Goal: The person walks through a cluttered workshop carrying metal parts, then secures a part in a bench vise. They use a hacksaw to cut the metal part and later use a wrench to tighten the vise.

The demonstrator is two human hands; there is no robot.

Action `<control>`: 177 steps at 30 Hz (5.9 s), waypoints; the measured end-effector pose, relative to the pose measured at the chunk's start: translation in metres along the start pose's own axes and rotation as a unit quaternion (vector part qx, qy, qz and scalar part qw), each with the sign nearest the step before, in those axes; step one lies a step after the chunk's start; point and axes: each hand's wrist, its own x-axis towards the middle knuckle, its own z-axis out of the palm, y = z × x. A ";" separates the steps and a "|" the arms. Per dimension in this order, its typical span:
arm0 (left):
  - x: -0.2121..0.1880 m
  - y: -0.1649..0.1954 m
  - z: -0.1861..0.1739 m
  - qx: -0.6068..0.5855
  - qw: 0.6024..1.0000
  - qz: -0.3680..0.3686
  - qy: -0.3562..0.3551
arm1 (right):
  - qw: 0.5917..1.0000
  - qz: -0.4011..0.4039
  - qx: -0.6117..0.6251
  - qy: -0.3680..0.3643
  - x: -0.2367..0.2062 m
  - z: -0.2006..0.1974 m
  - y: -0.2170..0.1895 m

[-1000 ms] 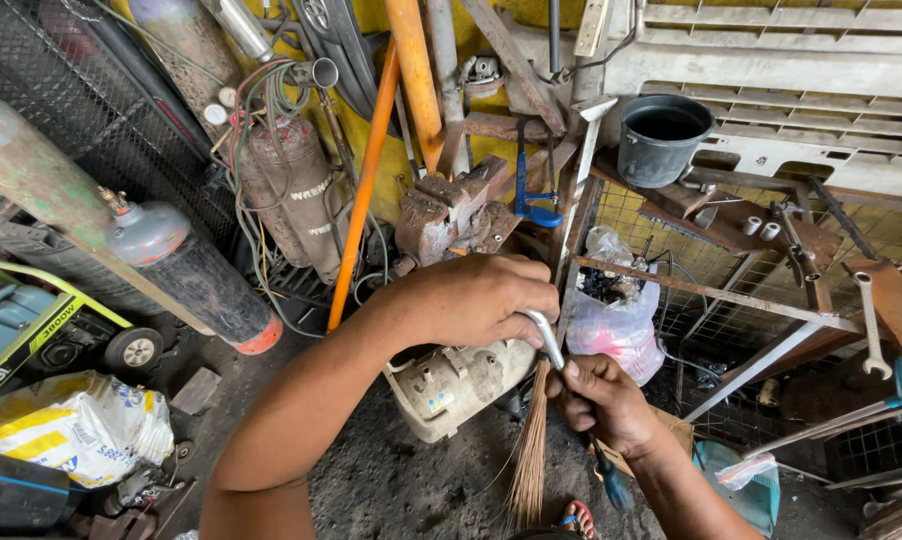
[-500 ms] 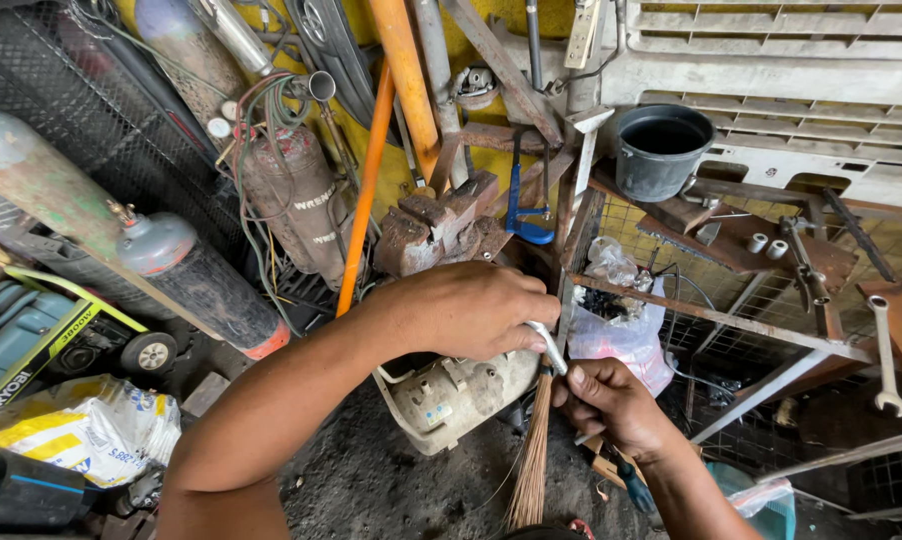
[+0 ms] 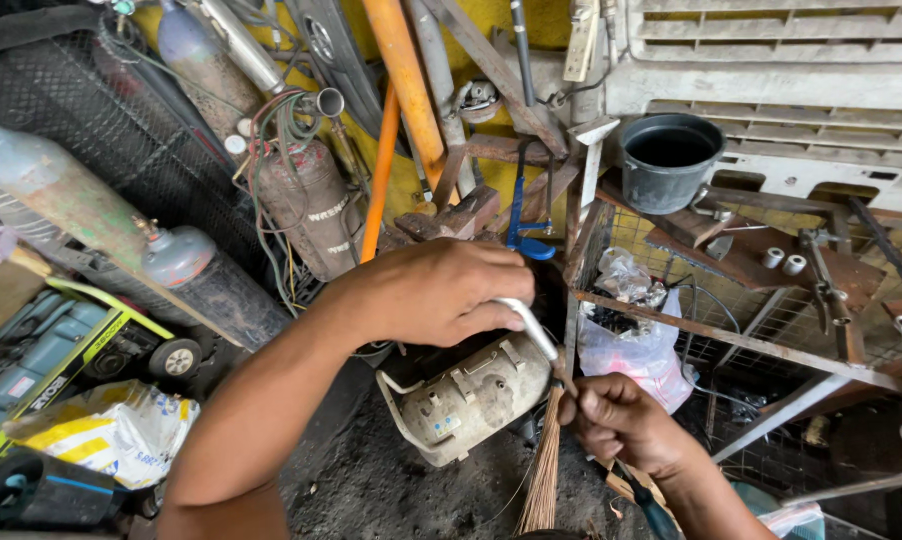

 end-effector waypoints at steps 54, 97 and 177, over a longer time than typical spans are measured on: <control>-0.066 0.049 0.031 0.038 0.998 -0.038 0.012 | 0.830 -0.208 -0.427 0.293 -0.024 0.120 0.047; -0.093 -0.193 0.002 0.086 0.959 -0.107 -0.248 | 0.907 -0.190 -0.275 0.255 0.220 0.036 0.085; -0.028 -0.418 0.041 0.157 0.943 0.242 -0.164 | 0.561 0.027 -0.354 0.748 0.392 0.004 0.329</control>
